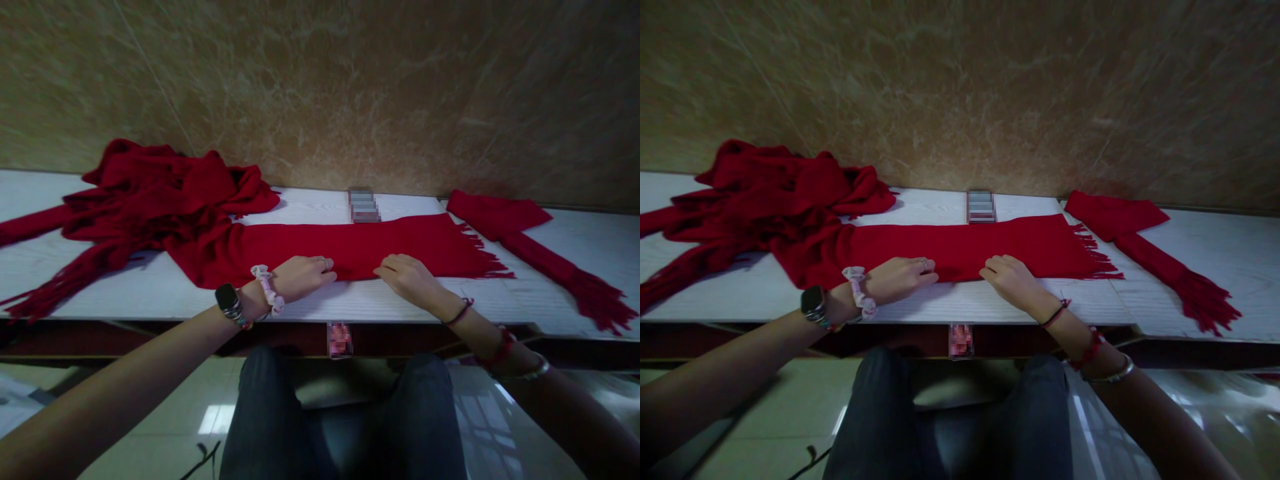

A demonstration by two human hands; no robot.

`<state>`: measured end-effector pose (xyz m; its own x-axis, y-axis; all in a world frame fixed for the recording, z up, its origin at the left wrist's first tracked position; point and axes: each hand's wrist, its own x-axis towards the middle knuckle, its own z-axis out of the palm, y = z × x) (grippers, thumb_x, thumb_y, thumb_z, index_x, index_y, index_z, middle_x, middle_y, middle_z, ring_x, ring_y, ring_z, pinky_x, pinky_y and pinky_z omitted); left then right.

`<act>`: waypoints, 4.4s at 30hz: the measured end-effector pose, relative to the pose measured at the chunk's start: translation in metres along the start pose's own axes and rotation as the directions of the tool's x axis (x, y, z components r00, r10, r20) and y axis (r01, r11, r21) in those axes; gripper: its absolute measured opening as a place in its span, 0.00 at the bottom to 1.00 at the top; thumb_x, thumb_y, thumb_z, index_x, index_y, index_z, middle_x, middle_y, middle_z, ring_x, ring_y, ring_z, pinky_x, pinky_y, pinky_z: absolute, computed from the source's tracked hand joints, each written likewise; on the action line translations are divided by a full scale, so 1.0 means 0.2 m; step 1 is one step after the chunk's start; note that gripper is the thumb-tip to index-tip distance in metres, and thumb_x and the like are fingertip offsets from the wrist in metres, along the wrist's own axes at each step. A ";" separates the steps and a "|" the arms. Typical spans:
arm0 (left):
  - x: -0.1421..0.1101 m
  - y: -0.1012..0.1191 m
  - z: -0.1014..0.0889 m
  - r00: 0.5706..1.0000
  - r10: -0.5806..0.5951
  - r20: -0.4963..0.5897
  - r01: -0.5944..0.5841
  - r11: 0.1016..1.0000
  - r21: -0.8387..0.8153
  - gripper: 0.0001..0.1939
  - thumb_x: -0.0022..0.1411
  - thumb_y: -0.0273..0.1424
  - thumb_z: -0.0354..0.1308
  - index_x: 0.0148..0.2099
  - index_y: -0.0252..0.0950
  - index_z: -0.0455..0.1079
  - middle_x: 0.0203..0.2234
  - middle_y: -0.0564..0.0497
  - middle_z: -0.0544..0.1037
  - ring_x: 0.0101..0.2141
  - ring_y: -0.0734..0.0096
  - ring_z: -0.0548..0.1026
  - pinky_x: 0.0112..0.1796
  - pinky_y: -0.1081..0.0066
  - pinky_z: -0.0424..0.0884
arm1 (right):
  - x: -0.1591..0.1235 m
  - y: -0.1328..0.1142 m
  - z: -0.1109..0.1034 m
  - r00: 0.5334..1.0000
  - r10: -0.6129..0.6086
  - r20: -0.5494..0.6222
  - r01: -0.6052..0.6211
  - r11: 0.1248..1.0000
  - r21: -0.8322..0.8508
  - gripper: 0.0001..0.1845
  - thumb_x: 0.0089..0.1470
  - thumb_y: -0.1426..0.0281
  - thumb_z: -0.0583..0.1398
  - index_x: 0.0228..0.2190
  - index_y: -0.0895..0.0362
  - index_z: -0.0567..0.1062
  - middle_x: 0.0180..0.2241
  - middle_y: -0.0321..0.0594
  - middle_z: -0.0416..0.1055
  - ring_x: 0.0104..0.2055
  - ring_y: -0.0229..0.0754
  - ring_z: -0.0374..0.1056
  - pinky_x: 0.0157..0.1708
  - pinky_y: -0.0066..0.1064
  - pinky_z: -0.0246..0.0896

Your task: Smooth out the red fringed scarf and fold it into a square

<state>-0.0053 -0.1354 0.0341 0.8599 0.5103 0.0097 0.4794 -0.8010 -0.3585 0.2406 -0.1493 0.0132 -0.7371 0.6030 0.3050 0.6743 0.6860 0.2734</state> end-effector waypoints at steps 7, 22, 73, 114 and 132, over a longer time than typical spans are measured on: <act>0.01 0.00 -0.03 0.999 -0.028 -0.041 0.030 0.998 0.058 0.08 0.62 0.24 0.47 0.37 0.33 0.68 0.28 0.47 0.70 0.32 0.67 0.68 0.25 0.73 0.63 | 0.05 -0.01 0.00 0.996 0.083 -0.044 -0.086 0.994 -0.065 0.11 0.53 0.78 0.52 0.24 0.60 0.72 0.24 0.41 0.66 0.29 0.40 0.59 0.31 0.31 0.51; 0.00 0.05 -0.06 0.990 0.003 0.139 -0.007 1.000 0.026 0.17 0.62 0.22 0.45 0.52 0.38 0.62 0.35 0.46 0.72 0.34 0.68 0.71 0.28 0.73 0.65 | -0.05 -0.01 -0.01 0.995 -0.049 0.084 0.043 0.996 0.072 0.13 0.55 0.78 0.50 0.38 0.62 0.73 0.35 0.48 0.69 0.36 0.43 0.62 0.36 0.34 0.57; 0.14 0.05 0.10 0.969 -0.093 -0.230 0.043 0.976 -0.214 0.14 0.57 0.38 0.51 0.41 0.34 0.69 0.37 0.48 0.72 0.36 0.66 0.71 0.35 0.70 0.67 | 0.06 -0.03 0.01 0.999 0.036 -0.009 -0.035 0.994 0.101 0.07 0.53 0.74 0.54 0.30 0.59 0.73 0.31 0.41 0.72 0.34 0.41 0.65 0.36 0.31 0.55; 0.05 0.07 0.12 0.986 -0.123 0.109 0.158 0.885 -0.438 0.23 0.62 0.46 0.41 0.57 0.48 0.58 0.62 0.48 0.41 0.59 0.45 0.40 0.54 0.49 0.43 | 0.30 0.07 0.08 0.982 0.073 0.176 -0.117 0.960 0.256 0.21 0.57 0.70 0.47 0.51 0.63 0.64 0.53 0.48 0.62 0.56 0.43 0.55 0.54 0.37 0.51; 0.04 0.08 0.09 0.974 -0.170 0.149 0.220 0.869 -0.443 0.23 0.61 0.47 0.42 0.58 0.54 0.55 0.61 0.47 0.45 0.58 0.36 0.41 0.47 0.34 0.43 | 0.31 0.18 0.22 0.895 0.289 0.339 -0.373 0.902 0.218 0.26 0.59 0.66 0.42 0.57 0.63 0.53 0.60 0.48 0.46 0.61 0.47 0.43 0.55 0.46 0.45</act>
<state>0.0064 -0.1392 0.0116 0.7300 0.6801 -0.0685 0.6832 -0.7228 0.1044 0.2178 -0.0704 0.0020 -0.4805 0.8759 0.0426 0.8735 0.4824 -0.0656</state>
